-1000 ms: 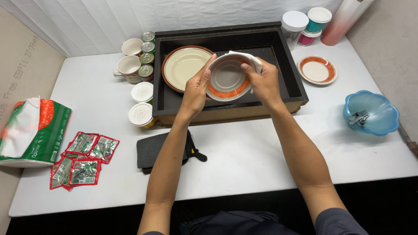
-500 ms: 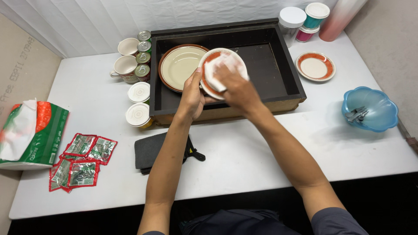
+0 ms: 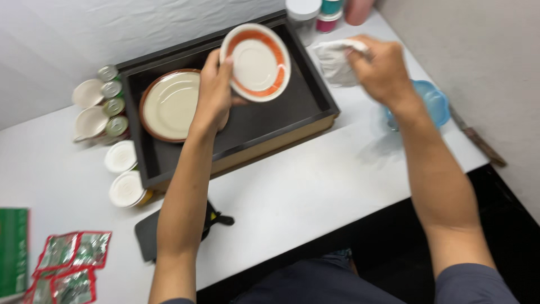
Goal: The person wipes several small bowls and a large plate using a white napkin, handling them one at a time from a tray on a table.
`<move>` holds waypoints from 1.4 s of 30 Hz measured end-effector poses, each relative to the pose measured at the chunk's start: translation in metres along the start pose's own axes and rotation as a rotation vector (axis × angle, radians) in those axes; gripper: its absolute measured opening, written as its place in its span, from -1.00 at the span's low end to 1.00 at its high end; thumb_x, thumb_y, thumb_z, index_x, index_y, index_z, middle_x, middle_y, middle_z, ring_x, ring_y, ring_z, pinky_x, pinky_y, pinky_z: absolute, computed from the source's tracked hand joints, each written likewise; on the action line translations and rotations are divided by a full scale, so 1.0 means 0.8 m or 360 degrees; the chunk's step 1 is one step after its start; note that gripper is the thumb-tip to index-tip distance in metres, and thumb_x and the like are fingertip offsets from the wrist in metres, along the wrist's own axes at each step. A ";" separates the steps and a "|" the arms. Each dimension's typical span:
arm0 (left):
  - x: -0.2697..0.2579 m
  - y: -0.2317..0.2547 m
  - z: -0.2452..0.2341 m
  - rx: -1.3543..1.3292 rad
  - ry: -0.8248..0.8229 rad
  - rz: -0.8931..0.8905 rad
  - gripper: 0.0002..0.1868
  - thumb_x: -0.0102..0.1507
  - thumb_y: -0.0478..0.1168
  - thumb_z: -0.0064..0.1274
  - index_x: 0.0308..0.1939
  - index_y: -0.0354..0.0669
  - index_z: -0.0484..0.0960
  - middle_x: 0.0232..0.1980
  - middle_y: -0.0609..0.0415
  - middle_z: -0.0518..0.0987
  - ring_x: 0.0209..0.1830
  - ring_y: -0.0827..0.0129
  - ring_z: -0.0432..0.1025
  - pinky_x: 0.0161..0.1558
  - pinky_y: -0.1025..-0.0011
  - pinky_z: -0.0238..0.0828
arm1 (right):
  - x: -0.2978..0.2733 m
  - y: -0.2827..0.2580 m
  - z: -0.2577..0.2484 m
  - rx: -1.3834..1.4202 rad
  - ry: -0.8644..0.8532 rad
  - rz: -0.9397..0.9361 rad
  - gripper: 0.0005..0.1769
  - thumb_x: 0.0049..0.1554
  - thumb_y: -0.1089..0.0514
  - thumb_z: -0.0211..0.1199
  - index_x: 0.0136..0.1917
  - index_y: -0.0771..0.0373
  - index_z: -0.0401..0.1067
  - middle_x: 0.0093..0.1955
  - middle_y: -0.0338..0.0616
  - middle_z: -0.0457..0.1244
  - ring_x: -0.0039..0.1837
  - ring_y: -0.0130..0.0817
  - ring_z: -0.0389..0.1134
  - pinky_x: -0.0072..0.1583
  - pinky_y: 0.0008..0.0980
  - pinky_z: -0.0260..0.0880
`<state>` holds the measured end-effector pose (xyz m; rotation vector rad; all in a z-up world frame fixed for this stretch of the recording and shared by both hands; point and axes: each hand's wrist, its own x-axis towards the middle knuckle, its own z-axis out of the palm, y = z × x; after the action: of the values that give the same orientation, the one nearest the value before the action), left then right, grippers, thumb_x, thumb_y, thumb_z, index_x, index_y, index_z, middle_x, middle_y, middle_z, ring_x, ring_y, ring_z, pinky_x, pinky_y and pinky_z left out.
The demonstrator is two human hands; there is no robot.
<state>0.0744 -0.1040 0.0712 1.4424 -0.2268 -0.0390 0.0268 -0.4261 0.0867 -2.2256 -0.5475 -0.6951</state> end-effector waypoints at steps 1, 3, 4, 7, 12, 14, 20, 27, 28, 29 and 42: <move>0.028 -0.005 0.021 0.0124 -0.0086 0.0054 -0.62 0.45 -0.13 -0.29 0.23 -0.27 0.43 -0.04 -0.07 0.62 -0.20 0.27 0.65 -0.43 0.31 0.74 | 0.003 0.021 -0.021 -0.0027 0.0006 0.0016 -0.76 0.33 0.27 0.16 0.20 0.39 0.52 -0.03 0.03 0.41 -0.04 -0.30 0.43 0.03 -0.30 0.41; 0.086 -0.025 0.072 0.0247 -0.0160 0.0069 -0.62 0.46 -0.12 -0.28 0.15 -0.30 0.52 -0.16 -0.07 0.63 -0.29 0.28 0.63 -0.47 0.33 0.68 | 0.012 0.071 -0.057 0.0117 0.0047 0.0475 -0.77 0.30 0.21 0.11 0.05 0.36 0.54 -0.17 -0.12 0.36 -0.12 -0.50 0.32 -0.09 -0.41 0.35; 0.112 -0.039 0.099 0.0387 -0.0207 0.0090 -0.60 0.47 -0.11 -0.26 0.06 -0.33 0.61 -0.27 -0.07 0.64 -0.39 0.29 0.62 -0.52 0.35 0.63 | 0.017 0.097 -0.062 0.0091 0.0061 0.0489 -0.77 0.30 0.21 0.11 0.05 0.36 0.54 -0.17 -0.12 0.36 -0.12 -0.50 0.32 -0.09 -0.41 0.35; 0.185 -0.083 0.173 0.0568 -0.0117 0.0011 -0.65 0.38 -0.15 -0.15 -0.03 -0.30 0.68 -0.30 -0.08 0.69 -0.42 0.27 0.66 -0.56 0.34 0.69 | 0.024 0.157 -0.067 0.0209 0.0089 0.1004 -0.72 0.24 0.05 0.17 -0.09 0.29 0.55 -0.26 -0.20 0.32 -0.29 -0.48 0.29 -0.25 -0.40 0.29; 0.256 -0.140 0.236 0.0765 -0.0217 -0.0063 -0.71 0.37 -0.17 -0.04 -0.06 -0.29 0.72 -0.19 -0.18 0.71 -0.34 0.17 0.67 -0.42 0.24 0.66 | 0.036 0.233 -0.036 -0.0207 -0.0235 0.1429 -0.57 0.15 -0.21 0.24 0.05 0.15 0.58 -0.13 -0.01 0.43 -0.21 -0.24 0.47 -0.13 -0.31 0.45; 0.261 -0.153 0.248 0.0842 -0.0243 -0.0276 -0.71 0.35 -0.17 -0.06 -0.05 -0.28 0.68 -0.16 -0.19 0.68 -0.35 0.09 0.65 -0.44 0.16 0.69 | 0.035 0.260 -0.030 -0.0207 -0.0326 0.1440 -0.58 0.14 -0.17 0.25 0.06 0.16 0.59 -0.09 0.00 0.43 -0.16 -0.24 0.48 -0.07 -0.31 0.45; 0.286 -0.185 0.268 0.1034 0.0005 -0.0316 -0.73 0.29 -0.17 0.11 0.00 -0.21 0.69 0.06 -0.30 0.51 -0.02 -0.09 0.54 -0.12 0.12 0.66 | 0.040 0.316 -0.012 -0.0285 -0.0566 0.1542 -0.58 0.13 -0.11 0.25 0.06 0.24 0.60 0.01 0.06 0.43 -0.01 -0.20 0.49 0.11 -0.27 0.44; 0.278 -0.201 0.274 0.1641 -0.0073 -0.0006 -0.76 0.28 -0.18 0.15 -0.12 -0.32 0.68 0.02 -0.29 0.60 0.05 -0.17 0.51 0.02 0.01 0.52 | 0.043 0.346 0.006 -0.0498 -0.0860 0.1544 -0.55 0.14 -0.12 0.21 0.13 0.22 0.58 0.06 0.08 0.43 0.04 -0.15 0.50 0.14 -0.21 0.45; 0.277 -0.204 0.275 0.1682 -0.0079 0.0080 -0.77 0.29 -0.19 0.15 -0.13 -0.35 0.67 0.00 -0.29 0.60 0.03 -0.18 0.51 0.00 0.01 0.53 | 0.043 0.347 0.008 -0.0498 -0.0860 0.1538 -0.55 0.14 -0.12 0.21 0.13 0.22 0.58 0.06 0.08 0.43 0.04 -0.15 0.50 0.14 -0.21 0.45; 0.277 -0.208 0.274 0.1684 -0.0075 0.0080 -0.77 0.29 -0.19 0.15 -0.13 -0.35 0.67 0.00 -0.29 0.60 0.03 -0.18 0.51 0.00 0.01 0.53 | 0.043 0.347 0.010 -0.0505 -0.0871 0.1552 -0.55 0.12 -0.11 0.22 0.14 0.19 0.58 0.08 0.05 0.43 0.05 -0.16 0.50 0.16 -0.23 0.45; 0.279 -0.228 0.275 0.1988 -0.0178 0.0131 -0.85 0.23 -0.32 0.14 -0.14 -0.28 0.67 0.00 -0.21 0.59 0.01 -0.09 0.54 -0.07 0.07 0.58 | 0.048 0.362 0.025 -0.0730 -0.1100 0.1610 -0.52 0.15 -0.13 0.22 0.28 0.05 0.51 0.21 0.01 0.39 0.19 -0.19 0.46 0.27 -0.19 0.40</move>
<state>0.2732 -0.3797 -0.0547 2.6741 -0.4400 0.1118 0.2262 -0.5909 -0.0509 -2.7133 0.5093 0.5416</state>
